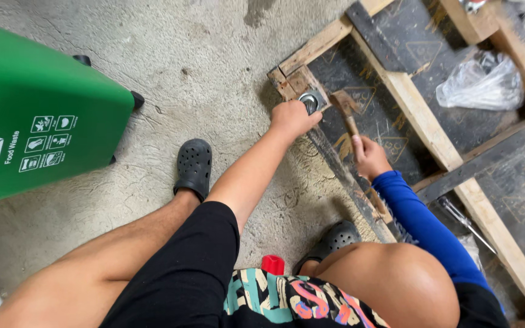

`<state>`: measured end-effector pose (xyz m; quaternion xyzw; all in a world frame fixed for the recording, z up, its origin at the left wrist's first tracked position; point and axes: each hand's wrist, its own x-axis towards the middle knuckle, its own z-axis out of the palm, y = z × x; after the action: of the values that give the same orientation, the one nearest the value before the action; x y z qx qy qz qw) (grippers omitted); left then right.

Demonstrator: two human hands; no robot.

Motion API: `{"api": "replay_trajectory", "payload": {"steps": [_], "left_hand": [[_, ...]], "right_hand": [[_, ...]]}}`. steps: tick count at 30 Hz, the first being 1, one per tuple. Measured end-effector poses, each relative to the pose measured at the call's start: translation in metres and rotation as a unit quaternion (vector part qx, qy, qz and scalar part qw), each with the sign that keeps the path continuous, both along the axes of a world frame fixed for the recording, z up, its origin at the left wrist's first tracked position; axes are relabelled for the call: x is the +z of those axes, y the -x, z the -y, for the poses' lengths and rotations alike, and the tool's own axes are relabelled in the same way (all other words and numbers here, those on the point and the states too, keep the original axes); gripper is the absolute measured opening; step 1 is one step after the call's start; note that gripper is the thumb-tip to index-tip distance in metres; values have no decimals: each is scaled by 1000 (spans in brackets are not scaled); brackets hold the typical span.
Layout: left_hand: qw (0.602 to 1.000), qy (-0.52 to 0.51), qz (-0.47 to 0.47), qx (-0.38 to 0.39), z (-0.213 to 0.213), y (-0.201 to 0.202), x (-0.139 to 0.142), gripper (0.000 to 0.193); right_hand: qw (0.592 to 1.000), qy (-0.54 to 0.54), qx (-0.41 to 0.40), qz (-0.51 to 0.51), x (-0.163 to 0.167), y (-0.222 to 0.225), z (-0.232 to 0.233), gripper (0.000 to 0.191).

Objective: The person kneels on the floor and uses a hammer to drive nails into a caster wheel, securing it to a wooden pallet. The person repeatedly strikes the nails to fasten the wheel to the wood.

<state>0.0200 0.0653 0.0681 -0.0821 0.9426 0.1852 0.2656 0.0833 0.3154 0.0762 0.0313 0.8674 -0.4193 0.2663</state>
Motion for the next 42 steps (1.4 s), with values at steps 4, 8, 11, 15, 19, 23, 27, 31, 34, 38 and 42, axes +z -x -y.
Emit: {"api": "replay_trajectory", "payload": {"steps": [4, 8, 11, 15, 19, 23, 27, 31, 34, 38, 42], "left_hand": [[1000, 9, 13, -26, 2, 0, 2, 67], [998, 4, -15, -58, 11, -3, 10, 63], [996, -41, -60, -41, 22, -14, 16, 64], [993, -27, -95, -65, 33, -30, 15, 66], [992, -45, -86, -79, 35, -35, 8, 61], [993, -46, -35, -99, 39, -29, 6, 65], [991, -66, -38, -106, 46, -25, 2, 66], [987, -70, -51, -135, 54, -18, -7, 67], [985, -100, -50, -129, 56, -19, -9, 68], [987, -102, -31, -120, 56, -19, -5, 70], [985, -85, -59, -137, 56, -19, -3, 67]], "right_hand": [[991, 115, -74, 5, 1, 2, -7, 44], [992, 95, 6, -79, -3, -14, -7, 39], [993, 19, 49, -107, -7, -15, -2, 38], [995, -48, 72, -45, -7, -15, -3, 41], [998, 2, 46, -47, -5, -27, -2, 42], [992, 72, 24, -102, -3, -25, 8, 41], [1000, 12, -4, 15, 1, -3, 6, 46], [984, 169, -44, -36, 6, -7, -13, 49], [958, 239, -17, -157, -3, -14, -11, 53], [993, 91, -22, -70, -15, 2, -1, 60], [961, 233, -147, -23, -1, 12, -23, 56]]}}
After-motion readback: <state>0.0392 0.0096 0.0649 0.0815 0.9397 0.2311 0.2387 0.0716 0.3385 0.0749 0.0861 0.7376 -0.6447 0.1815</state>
